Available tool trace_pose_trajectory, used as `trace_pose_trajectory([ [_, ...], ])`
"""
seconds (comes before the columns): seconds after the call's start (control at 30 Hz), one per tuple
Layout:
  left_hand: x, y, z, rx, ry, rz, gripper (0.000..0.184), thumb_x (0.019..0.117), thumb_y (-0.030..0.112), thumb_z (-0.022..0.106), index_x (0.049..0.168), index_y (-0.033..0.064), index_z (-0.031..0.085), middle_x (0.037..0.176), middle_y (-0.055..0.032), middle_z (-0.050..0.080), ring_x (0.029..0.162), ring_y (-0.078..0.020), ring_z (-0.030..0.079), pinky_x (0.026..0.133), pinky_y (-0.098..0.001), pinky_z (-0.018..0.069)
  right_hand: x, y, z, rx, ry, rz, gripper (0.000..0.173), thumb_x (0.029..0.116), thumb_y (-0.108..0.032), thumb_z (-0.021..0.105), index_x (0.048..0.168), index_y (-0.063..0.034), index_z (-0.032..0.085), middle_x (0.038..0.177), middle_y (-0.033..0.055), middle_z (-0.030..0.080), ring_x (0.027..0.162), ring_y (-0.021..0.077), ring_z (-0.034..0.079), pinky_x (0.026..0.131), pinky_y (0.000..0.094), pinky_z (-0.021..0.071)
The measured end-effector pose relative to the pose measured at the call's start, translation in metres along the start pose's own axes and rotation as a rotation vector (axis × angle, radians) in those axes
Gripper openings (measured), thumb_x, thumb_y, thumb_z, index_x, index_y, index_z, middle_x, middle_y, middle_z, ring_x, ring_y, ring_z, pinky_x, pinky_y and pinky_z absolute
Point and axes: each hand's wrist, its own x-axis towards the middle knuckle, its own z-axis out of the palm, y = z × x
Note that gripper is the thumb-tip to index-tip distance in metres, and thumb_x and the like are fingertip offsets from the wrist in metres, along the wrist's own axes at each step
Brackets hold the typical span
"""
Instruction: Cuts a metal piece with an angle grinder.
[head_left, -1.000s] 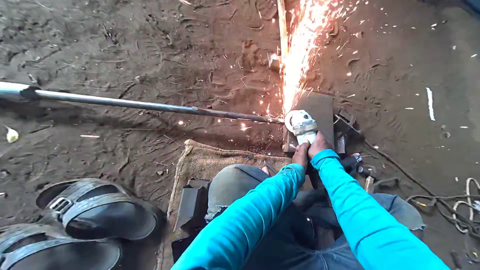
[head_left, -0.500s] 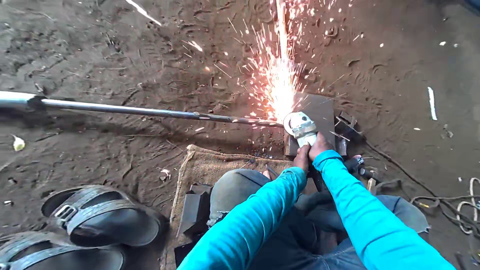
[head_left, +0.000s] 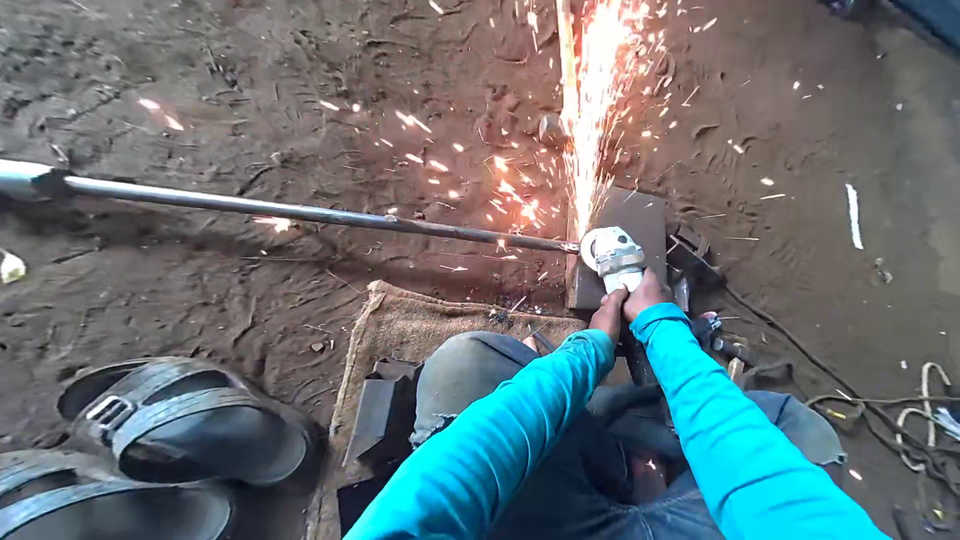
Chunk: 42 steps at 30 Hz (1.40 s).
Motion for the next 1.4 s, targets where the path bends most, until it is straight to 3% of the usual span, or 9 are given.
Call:
trace_pose_trajectory([
  [0.23,-0.001,-0.004,-0.005,-0.086,0.052,-0.002,0.071,0.1050,0.062,0.033,0.139,0.0028,0.055,0.130,-0.0240,0.062,0.119,-0.0363,0.060,0.098,-0.0591,0.0487,0.001,-0.006,0.003,-0.012,-0.021,-0.041,0.079,0.0798,-0.028,0.079,0.148,-0.0052,0.046,0.125,0.0230,0.069,0.113,0.0396,0.069,0.094,0.0611,0.0542],
  [0.37,-0.003,0.000,-0.002,-0.024,-0.020,0.012,0.066,0.1081,0.055,0.033,0.144,0.0018,0.051,0.139,-0.0239,0.057,0.129,-0.0346,0.054,0.107,-0.0560,0.0428,-0.001,0.002,0.001,0.001,-0.009,-0.008,0.076,0.0862,-0.036,0.076,0.149,-0.0063,0.045,0.126,0.0228,0.069,0.114,0.0385,0.069,0.097,0.0597,0.0533],
  [0.5,0.000,0.001,-0.006,-0.071,0.065,0.039,0.068,0.1080,0.055,0.033,0.143,0.0005,0.053,0.138,-0.0242,0.058,0.129,-0.0345,0.054,0.108,-0.0562,0.0424,0.006,-0.007,0.007,-0.024,-0.022,-0.039,0.078,0.0826,-0.033,0.078,0.149,-0.0074,0.046,0.124,0.0229,0.069,0.112,0.0395,0.070,0.094,0.0610,0.0541],
  [0.6,0.001,-0.004,-0.006,-0.075,0.036,-0.014,0.073,0.1045,0.063,0.032,0.138,0.0027,0.056,0.130,-0.0235,0.062,0.120,-0.0358,0.060,0.099,-0.0593,0.0482,0.006,-0.002,0.007,-0.011,-0.019,-0.052,0.082,0.0773,-0.029,0.081,0.148,-0.0062,0.047,0.123,0.0232,0.070,0.111,0.0400,0.070,0.093,0.0618,0.0545],
  [0.7,0.001,-0.005,0.001,-0.082,-0.026,-0.070,0.073,0.1032,0.064,0.034,0.138,0.0028,0.055,0.128,-0.0245,0.061,0.117,-0.0379,0.060,0.094,-0.0611,0.0492,0.004,0.007,0.003,0.015,-0.005,-0.031,0.076,0.0810,-0.028,0.081,0.146,-0.0044,0.048,0.125,0.0252,0.068,0.114,0.0417,0.068,0.095,0.0632,0.0529],
  [0.83,0.003,-0.003,-0.005,-0.087,0.032,0.061,0.065,0.1084,0.053,0.034,0.144,0.0011,0.050,0.139,-0.0242,0.057,0.130,-0.0347,0.054,0.108,-0.0563,0.0424,0.007,-0.002,0.009,-0.021,0.007,-0.046,0.079,0.0811,-0.033,0.080,0.149,-0.0075,0.046,0.123,0.0224,0.070,0.111,0.0397,0.070,0.093,0.0617,0.0545],
  [1.07,-0.001,-0.010,0.003,-0.099,-0.025,-0.076,0.074,0.1035,0.063,0.036,0.152,0.0083,0.043,0.139,-0.0243,0.057,0.126,-0.0394,0.056,0.100,-0.0629,0.0464,0.001,0.010,0.005,0.011,-0.006,-0.010,0.081,0.0803,-0.032,0.081,0.149,-0.0070,0.046,0.126,0.0245,0.068,0.115,0.0410,0.068,0.097,0.0621,0.0528],
  [1.27,0.006,-0.016,-0.006,-0.121,0.056,0.019,0.070,0.1042,0.062,0.035,0.142,0.0048,0.052,0.132,-0.0233,0.061,0.121,-0.0363,0.059,0.099,-0.0602,0.0485,0.004,0.004,0.017,0.018,0.006,-0.065,0.081,0.0795,-0.035,0.080,0.148,-0.0080,0.047,0.122,0.0222,0.070,0.109,0.0394,0.070,0.093,0.0617,0.0546],
  [1.4,-0.006,-0.010,0.001,-0.026,-0.020,0.012,0.067,0.1082,0.055,0.032,0.153,0.0058,0.039,0.142,-0.0245,0.054,0.131,-0.0367,0.053,0.106,-0.0580,0.0433,0.003,0.015,0.012,0.040,0.009,-0.016,0.077,0.0814,-0.033,0.081,0.147,-0.0062,0.049,0.124,0.0233,0.069,0.114,0.0403,0.069,0.097,0.0611,0.0531],
])
